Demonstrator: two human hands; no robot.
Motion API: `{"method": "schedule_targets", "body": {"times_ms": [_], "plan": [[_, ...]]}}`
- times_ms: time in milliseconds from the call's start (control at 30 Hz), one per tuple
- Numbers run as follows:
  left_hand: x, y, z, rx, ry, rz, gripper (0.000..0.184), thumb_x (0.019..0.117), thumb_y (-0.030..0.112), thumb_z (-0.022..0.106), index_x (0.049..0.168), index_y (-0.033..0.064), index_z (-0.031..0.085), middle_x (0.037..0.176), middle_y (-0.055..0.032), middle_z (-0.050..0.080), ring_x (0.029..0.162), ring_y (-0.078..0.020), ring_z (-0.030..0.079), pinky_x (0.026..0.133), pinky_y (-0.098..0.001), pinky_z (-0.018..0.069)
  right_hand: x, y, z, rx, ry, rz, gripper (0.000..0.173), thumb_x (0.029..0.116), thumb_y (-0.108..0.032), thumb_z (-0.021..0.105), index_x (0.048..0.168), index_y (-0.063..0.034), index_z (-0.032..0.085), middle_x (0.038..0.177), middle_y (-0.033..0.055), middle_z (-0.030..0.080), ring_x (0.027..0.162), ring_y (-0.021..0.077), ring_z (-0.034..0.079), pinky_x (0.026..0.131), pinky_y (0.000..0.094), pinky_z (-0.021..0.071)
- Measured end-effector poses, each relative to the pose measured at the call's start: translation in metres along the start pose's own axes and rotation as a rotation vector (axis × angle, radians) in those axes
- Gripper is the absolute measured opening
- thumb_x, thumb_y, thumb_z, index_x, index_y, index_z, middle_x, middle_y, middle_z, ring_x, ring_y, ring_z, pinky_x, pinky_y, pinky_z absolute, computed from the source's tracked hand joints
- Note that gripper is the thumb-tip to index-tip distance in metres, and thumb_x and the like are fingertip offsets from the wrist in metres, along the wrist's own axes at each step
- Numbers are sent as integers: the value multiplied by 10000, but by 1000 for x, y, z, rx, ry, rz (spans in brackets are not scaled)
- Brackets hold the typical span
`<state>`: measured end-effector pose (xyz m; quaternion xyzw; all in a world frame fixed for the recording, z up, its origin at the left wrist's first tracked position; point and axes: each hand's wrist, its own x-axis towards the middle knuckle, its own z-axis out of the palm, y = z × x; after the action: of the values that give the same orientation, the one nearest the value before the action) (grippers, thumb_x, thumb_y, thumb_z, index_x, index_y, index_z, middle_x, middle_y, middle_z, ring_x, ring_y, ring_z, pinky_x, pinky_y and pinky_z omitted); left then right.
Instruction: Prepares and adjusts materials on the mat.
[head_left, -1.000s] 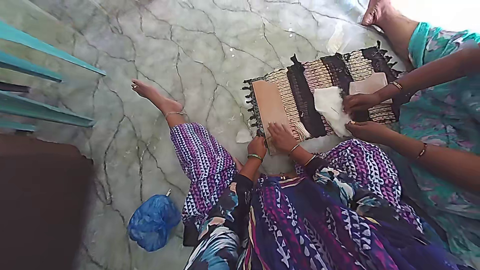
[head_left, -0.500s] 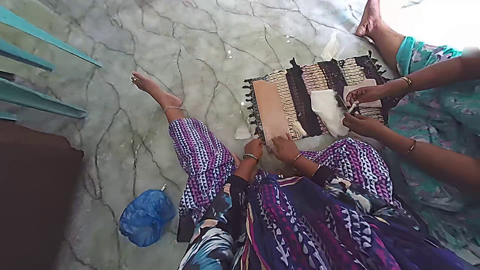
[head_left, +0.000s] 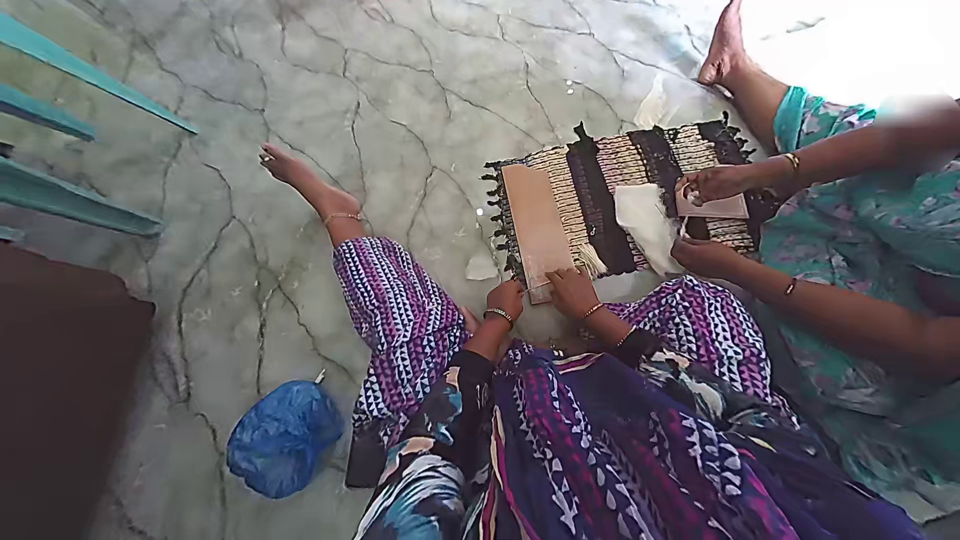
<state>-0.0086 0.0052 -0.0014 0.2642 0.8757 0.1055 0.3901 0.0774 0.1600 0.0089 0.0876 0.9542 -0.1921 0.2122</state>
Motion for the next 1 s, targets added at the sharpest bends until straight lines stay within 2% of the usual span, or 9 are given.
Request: {"method": "schedule_targets", "body": {"times_ms": [67, 167, 267, 367, 567, 633, 700, 800, 1000], "plan": [[1, 2, 0, -1, 16, 8, 349, 1087, 130, 446, 1358, 4, 627, 1425, -204, 605, 1365, -342, 556, 1144, -534, 418, 12, 7, 4, -30, 66, -7, 323, 1004, -86, 538, 1285, 5, 672, 1317, 259, 620, 1270, 450, 554, 1063, 649, 382], [2, 2, 1, -18, 51, 46, 338, 1079, 98, 447, 1342, -18, 624, 1397, -219, 616, 1347, -349, 568, 1142, -527, 424, 19, 11, 3, -84, 72, -31, 231, 988, -23, 521, 1096, 46, 713, 1235, 261, 641, 1220, 444, 572, 989, 619, 427], [2, -2, 0, -51, 82, 62, 332, 1076, 73, 434, 1325, -33, 628, 1371, -230, 628, 1325, -358, 584, 1132, -524, 433, 17, 12, -10, -102, 31, -26, 229, 988, -19, 528, 1120, 53, 701, 1246, 255, 635, 1238, 442, 563, 1011, 619, 426], [2, -8, -8, -187, 172, 8, 343, 1087, 70, 404, 1335, -50, 608, 1371, -252, 621, 1317, -384, 586, 1128, -547, 434, 9, 32, -32, 35, 106, 162, 226, 985, -76, 577, 1113, 34, 728, 1242, 280, 647, 1235, 469, 567, 1014, 659, 404], [13, -46, -39, -589, 559, -342, 445, 1092, 190, 491, 1460, -56, 449, 1326, -330, 610, 1243, -471, 608, 1057, -608, 468, 3, 84, -48, 521, 262, 529, 239, 985, -173, 673, 1094, 28, 744, 1118, 285, 710, 1103, 465, 653, 971, 683, 441], [16, -60, -47, -583, 564, -420, 539, 1062, 289, 587, 1482, -18, 446, 1353, -318, 602, 1248, -462, 610, 1051, -613, 466, -15, 55, -89, 615, 56, 637, 319, 1041, -161, 590, 1281, 36, 663, 1329, 280, 635, 1290, 434, 569, 1092, 608, 387], [20, -69, -49, -525, 494, -458, 595, 1022, 346, 655, 1469, -5, 483, 1393, -308, 579, 1266, -455, 601, 1056, -609, 469, -21, 42, -108, 668, 29, 714, 349, 1067, -166, 545, 1350, 27, 615, 1414, 272, 580, 1358, 420, 515, 1124, 589, 355], [33, -77, -46, -413, 368, -480, 566, 996, 327, 688, 1432, -1, 538, 1457, -296, 529, 1300, -451, 576, 1063, -614, 470, 4, 75, -61, 590, 393, 671, 297, 1029, -227, 607, 1168, 11, 717, 1202, 291, 680, 1174, 469, 619, 993, 684, 424], [30, -71, -46, -527, 310, -244, 357, 1031, 177, 637, 1253, -103, 634, 1292, -314, 633, 1267, -436, 593, 1104, -589, 431, 19, 59, -44, 683, 387, 399, 259, 1028, -135, 619, 1157, 74, 699, 1155, 294, 685, 1112, 432, 643, 989, 614, 451]]}}
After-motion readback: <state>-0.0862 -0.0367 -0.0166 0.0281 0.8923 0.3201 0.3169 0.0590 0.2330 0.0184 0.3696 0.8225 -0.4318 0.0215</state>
